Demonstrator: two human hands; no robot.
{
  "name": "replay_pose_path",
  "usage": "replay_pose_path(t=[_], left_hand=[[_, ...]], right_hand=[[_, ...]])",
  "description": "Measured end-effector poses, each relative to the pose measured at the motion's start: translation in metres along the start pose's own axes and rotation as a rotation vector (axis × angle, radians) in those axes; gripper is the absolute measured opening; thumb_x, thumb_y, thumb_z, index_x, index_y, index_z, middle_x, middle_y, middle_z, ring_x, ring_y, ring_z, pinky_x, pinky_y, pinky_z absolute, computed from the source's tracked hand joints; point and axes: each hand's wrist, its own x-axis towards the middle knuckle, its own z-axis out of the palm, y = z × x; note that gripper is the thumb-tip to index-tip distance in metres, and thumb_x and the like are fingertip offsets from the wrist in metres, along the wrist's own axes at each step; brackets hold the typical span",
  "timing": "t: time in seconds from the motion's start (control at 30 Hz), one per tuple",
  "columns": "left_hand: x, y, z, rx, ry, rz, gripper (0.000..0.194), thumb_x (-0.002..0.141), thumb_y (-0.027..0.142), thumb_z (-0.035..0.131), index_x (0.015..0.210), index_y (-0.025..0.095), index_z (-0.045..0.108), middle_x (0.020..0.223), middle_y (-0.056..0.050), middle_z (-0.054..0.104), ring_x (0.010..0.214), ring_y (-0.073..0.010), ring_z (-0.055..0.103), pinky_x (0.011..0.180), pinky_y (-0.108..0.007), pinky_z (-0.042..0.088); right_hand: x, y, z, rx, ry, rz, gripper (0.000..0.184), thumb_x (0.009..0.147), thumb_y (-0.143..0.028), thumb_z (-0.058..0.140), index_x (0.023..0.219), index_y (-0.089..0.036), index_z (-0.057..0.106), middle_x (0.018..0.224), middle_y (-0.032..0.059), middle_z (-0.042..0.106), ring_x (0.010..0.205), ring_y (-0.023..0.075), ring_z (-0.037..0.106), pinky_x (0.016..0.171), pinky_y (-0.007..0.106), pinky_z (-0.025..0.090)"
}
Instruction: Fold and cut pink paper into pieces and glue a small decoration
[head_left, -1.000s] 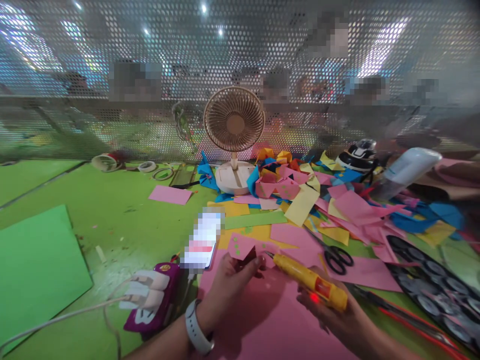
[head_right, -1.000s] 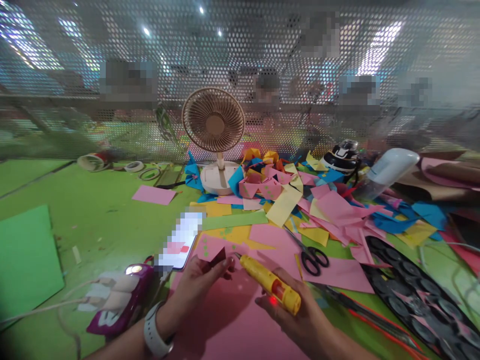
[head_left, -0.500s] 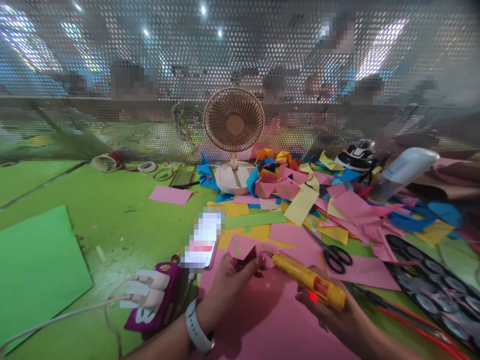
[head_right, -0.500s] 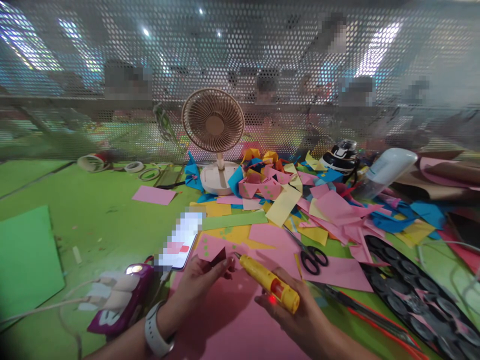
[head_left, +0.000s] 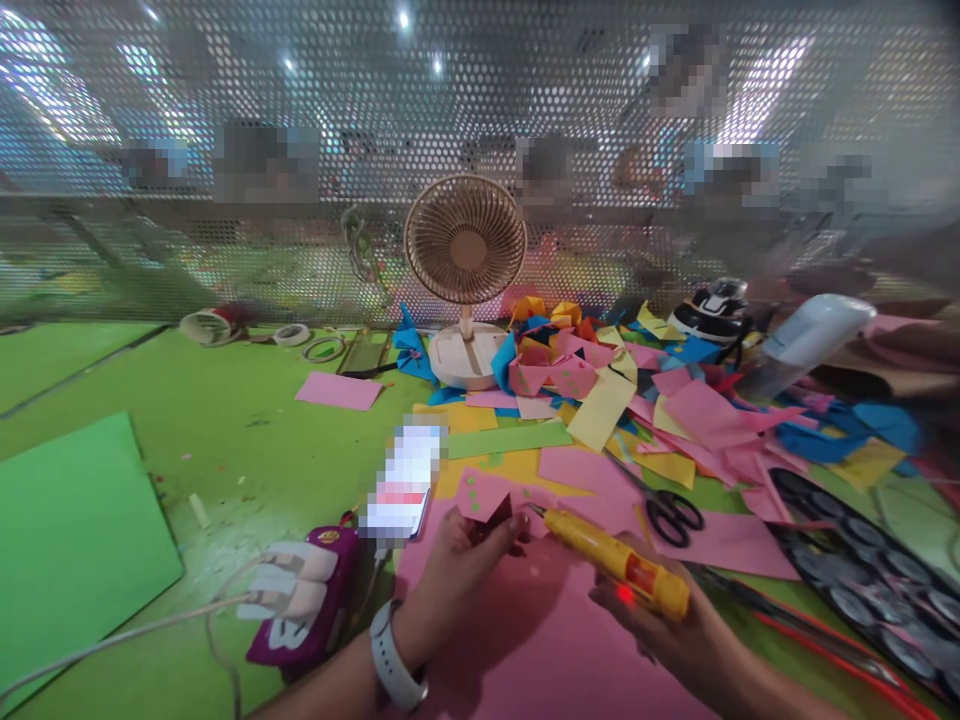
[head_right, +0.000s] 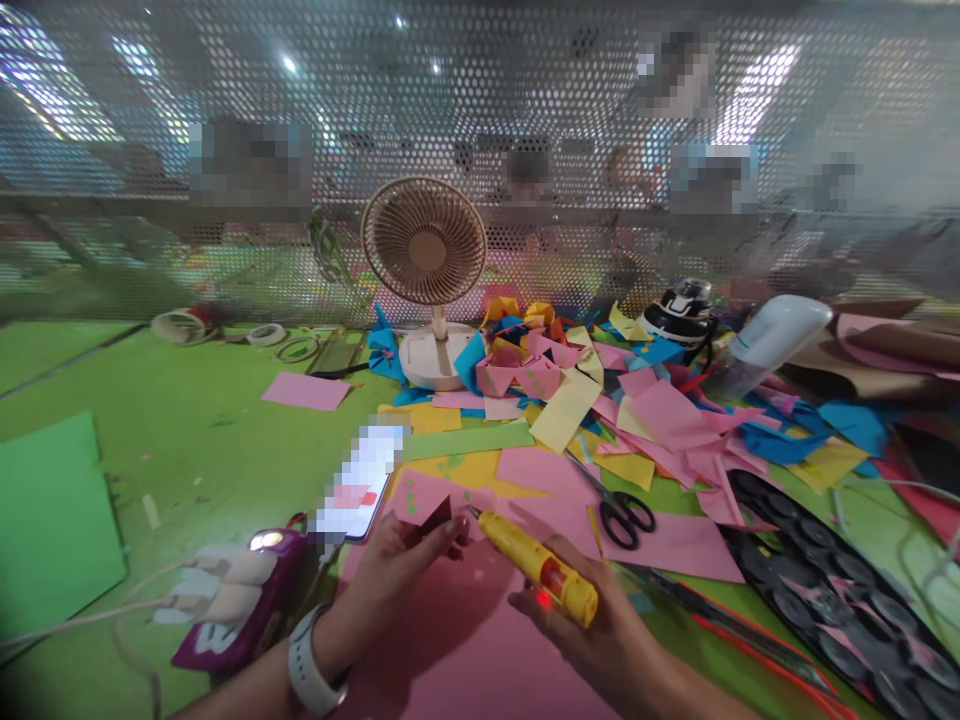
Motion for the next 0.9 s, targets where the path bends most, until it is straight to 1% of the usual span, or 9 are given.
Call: replay_pose_path(t=[0.2, 0.33, 0.43, 0.5, 0.57, 0.7, 0.8, 0.9], left_hand=[[-0.002, 0.007, 0.002, 0.017, 0.024, -0.011, 0.024, 0.076, 0.037, 0.068, 0.077, 0.013, 0.068, 0.069, -0.004, 0.066, 0.062, -0.0145, 0.06, 0.061, -0.026, 0.051], [-0.002, 0.007, 0.002, 0.03, 0.016, -0.008, 0.024, 0.076, 0.037, 0.067, 0.077, 0.014, 0.068, 0.07, -0.005, 0.067, 0.063, -0.0152, 0.061, 0.061, -0.026, 0.051], [-0.002, 0.007, 0.002, 0.035, 0.023, -0.005, 0.024, 0.076, 0.038, 0.067, 0.077, 0.014, 0.068, 0.07, -0.005, 0.068, 0.064, -0.0155, 0.061, 0.062, -0.026, 0.051], [-0.002, 0.007, 0.002, 0.049, 0.027, -0.008, 0.025, 0.076, 0.039, 0.067, 0.078, 0.014, 0.068, 0.072, -0.006, 0.068, 0.065, -0.016, 0.062, 0.063, -0.027, 0.052], [-0.002, 0.008, 0.002, 0.065, 0.03, -0.008, 0.026, 0.076, 0.04, 0.067, 0.078, 0.014, 0.069, 0.072, -0.006, 0.069, 0.066, -0.0164, 0.062, 0.063, -0.027, 0.052], [-0.002, 0.005, 0.002, 0.068, 0.023, 0.01, 0.028, 0.077, 0.041, 0.066, 0.079, 0.013, 0.069, 0.071, -0.006, 0.068, 0.065, -0.0164, 0.062, 0.062, -0.027, 0.053], [-0.001, -0.001, 0.0, 0.07, 0.019, 0.012, 0.028, 0.077, 0.041, 0.066, 0.081, 0.014, 0.069, 0.075, -0.007, 0.069, 0.068, -0.0174, 0.063, 0.063, -0.028, 0.053], [-0.001, -0.004, -0.001, 0.062, 0.015, 0.036, 0.029, 0.078, 0.042, 0.065, 0.084, 0.014, 0.068, 0.077, -0.007, 0.069, 0.071, -0.0187, 0.063, 0.063, -0.029, 0.054]], right_hand=[[0.0, -0.001, 0.0, -0.026, 0.006, 0.01, 0.038, 0.076, -0.054, 0.062, 0.072, -0.021, 0.045, 0.057, -0.0076, 0.034, 0.043, 0.0054, 0.03, 0.038, 0.018, 0.027], [0.001, 0.001, -0.003, -0.042, -0.04, -0.008, 0.035, 0.079, -0.052, 0.059, 0.074, -0.021, 0.045, 0.058, -0.0078, 0.033, 0.043, 0.0055, 0.03, 0.038, 0.018, 0.028], [0.002, 0.001, -0.005, -0.054, -0.08, 0.004, 0.033, 0.079, -0.05, 0.06, 0.074, -0.021, 0.045, 0.057, -0.0077, 0.034, 0.043, 0.006, 0.032, 0.039, 0.018, 0.03], [0.002, 0.001, -0.005, -0.053, -0.066, 0.009, 0.033, 0.078, -0.05, 0.061, 0.074, -0.021, 0.046, 0.056, -0.0077, 0.034, 0.042, 0.0061, 0.032, 0.038, 0.018, 0.029], [0.001, -0.001, -0.004, -0.051, -0.022, 0.008, 0.034, 0.078, -0.051, 0.06, 0.074, -0.02, 0.046, 0.056, -0.0076, 0.033, 0.042, 0.0059, 0.032, 0.038, 0.018, 0.029], [0.0, -0.002, -0.004, -0.065, -0.043, 0.0, 0.034, 0.078, -0.051, 0.06, 0.075, -0.02, 0.046, 0.056, -0.0074, 0.034, 0.043, 0.0057, 0.033, 0.039, 0.017, 0.03], [0.001, 0.0, -0.005, -0.057, -0.028, 0.001, 0.034, 0.077, -0.05, 0.063, 0.074, -0.021, 0.046, 0.056, -0.0078, 0.035, 0.043, 0.0056, 0.032, 0.038, 0.017, 0.03], [0.002, 0.002, -0.007, -0.057, -0.08, 0.016, 0.035, 0.077, -0.051, 0.063, 0.073, -0.022, 0.044, 0.056, -0.0077, 0.035, 0.043, 0.006, 0.032, 0.038, 0.017, 0.031]])
